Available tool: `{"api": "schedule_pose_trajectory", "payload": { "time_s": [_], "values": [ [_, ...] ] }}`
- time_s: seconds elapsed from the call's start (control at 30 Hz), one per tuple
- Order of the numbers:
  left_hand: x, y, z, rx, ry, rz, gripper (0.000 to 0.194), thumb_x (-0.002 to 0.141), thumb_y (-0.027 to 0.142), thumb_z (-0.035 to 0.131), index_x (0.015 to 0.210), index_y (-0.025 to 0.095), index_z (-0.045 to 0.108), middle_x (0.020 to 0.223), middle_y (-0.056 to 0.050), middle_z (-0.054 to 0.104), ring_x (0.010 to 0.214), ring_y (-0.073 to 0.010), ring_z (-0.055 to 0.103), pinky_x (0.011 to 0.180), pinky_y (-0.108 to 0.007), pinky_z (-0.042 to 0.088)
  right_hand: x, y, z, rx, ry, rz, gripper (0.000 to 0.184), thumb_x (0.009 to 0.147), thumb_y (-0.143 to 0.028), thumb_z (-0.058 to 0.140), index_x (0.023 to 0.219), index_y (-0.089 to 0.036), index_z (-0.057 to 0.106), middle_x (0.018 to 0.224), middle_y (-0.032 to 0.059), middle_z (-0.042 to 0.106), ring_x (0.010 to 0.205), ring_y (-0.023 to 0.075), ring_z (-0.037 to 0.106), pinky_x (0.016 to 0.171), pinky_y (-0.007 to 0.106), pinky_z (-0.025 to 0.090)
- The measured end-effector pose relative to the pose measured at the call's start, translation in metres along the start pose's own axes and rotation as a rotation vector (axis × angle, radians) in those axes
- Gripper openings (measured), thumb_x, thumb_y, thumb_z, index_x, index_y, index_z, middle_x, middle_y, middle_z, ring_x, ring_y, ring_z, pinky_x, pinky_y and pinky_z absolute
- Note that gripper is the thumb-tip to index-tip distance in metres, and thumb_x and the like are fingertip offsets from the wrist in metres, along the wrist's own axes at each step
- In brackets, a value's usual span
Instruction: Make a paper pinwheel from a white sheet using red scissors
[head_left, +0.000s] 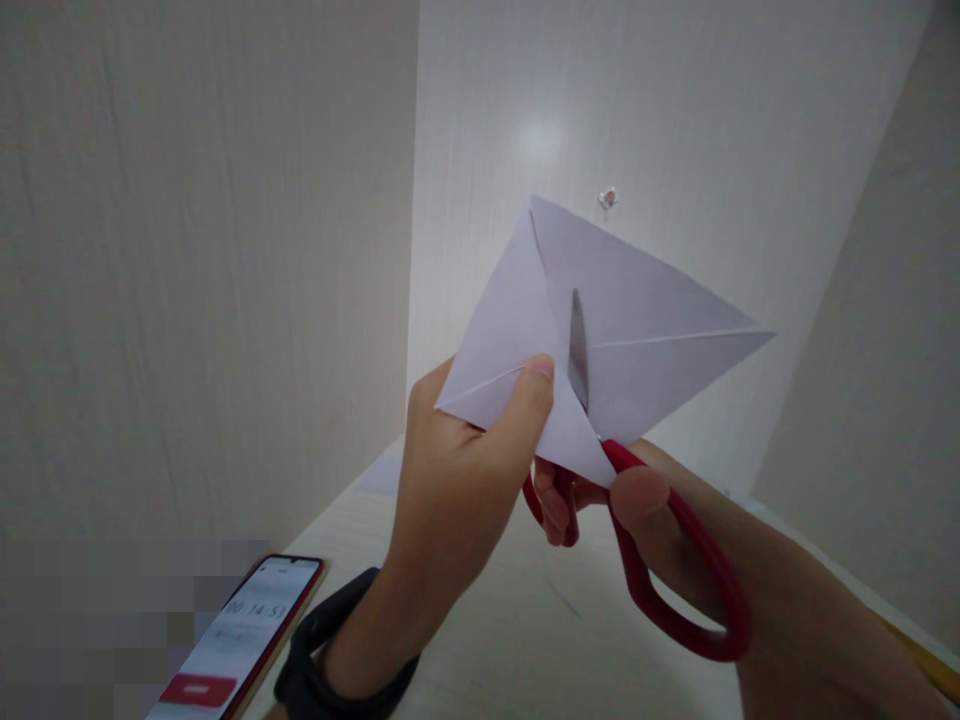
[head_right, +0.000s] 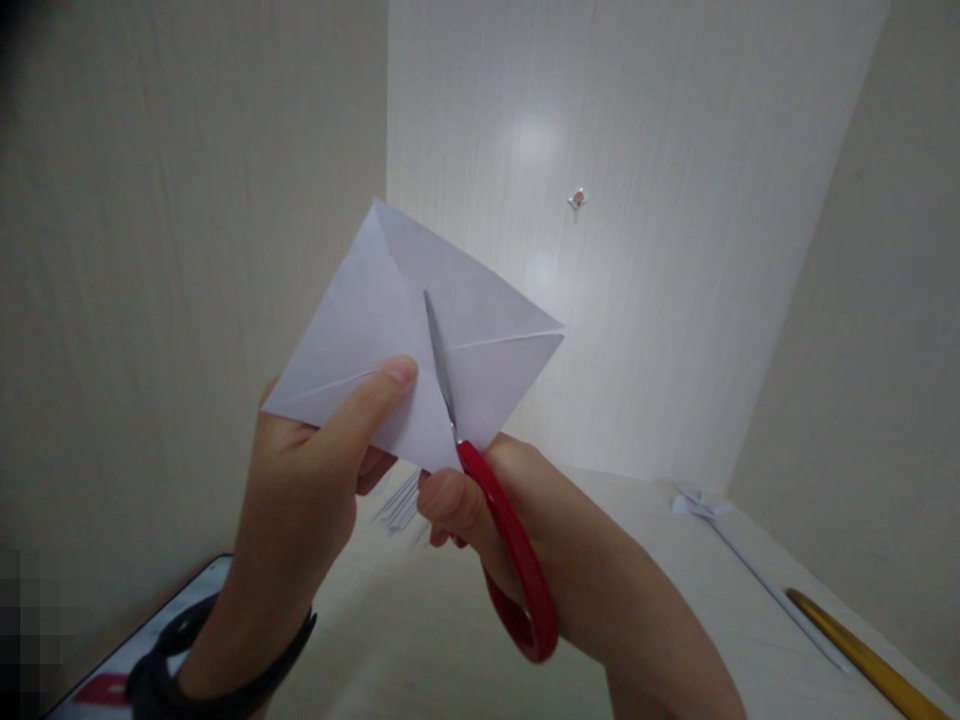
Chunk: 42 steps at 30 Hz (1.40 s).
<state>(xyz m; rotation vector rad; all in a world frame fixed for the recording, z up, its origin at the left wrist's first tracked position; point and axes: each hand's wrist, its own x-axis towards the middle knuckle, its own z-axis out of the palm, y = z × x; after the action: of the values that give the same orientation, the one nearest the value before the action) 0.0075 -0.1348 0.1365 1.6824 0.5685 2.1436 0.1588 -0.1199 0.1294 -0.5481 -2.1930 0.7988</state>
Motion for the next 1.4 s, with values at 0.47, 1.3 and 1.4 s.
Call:
{"api": "schedule_pose_trajectory", "payload": {
  "time_s": [0.47,1.3,1.4],
  "values": [
    [0.0,0.0,0.0,-0.01,-0.001,-0.017,0.033,0.083,0.029,0.061,0.057,0.019,0.045,0.051,0.006,0.043,0.044,-0.0065,0.039,0.039,-0.016,0.033,0.0,-0.008,0.004,0.058,0.04,0.054,0.07,0.07,-0.086,0.046,0.08,-0.018,0.057,0.069,0.0004,0.051,0.064,0.0149,0.049,0.062,0.031,0.042],
    [0.037,-0.152,-0.024,0.129,-0.077,-0.554,0.037,0.084,0.036,0.061,0.055,0.018,0.045,0.045,0.007,0.042,0.039,-0.0062,0.037,0.039,-0.02,0.027,-0.015,0.14,-0.041,-0.149,-0.146,0.595,0.039,0.089,-0.058,0.046,0.082,-0.02,0.044,0.073,0.0007,0.052,0.064,0.013,0.052,0.061,0.028,0.045],
    [0.006,-0.182,-0.033,0.126,-0.184,-0.67,0.035,0.09,0.036,0.06,0.063,0.015,0.051,0.051,0.008,0.047,0.04,-0.0053,0.039,0.04,-0.019,0.032,-0.024,0.17,-0.029,-0.298,-0.155,0.637,0.026,0.082,-0.04,0.064,0.077,-0.019,0.051,0.075,0.0014,0.059,0.067,0.0133,0.053,0.064,0.028,0.045]
  ]
}}
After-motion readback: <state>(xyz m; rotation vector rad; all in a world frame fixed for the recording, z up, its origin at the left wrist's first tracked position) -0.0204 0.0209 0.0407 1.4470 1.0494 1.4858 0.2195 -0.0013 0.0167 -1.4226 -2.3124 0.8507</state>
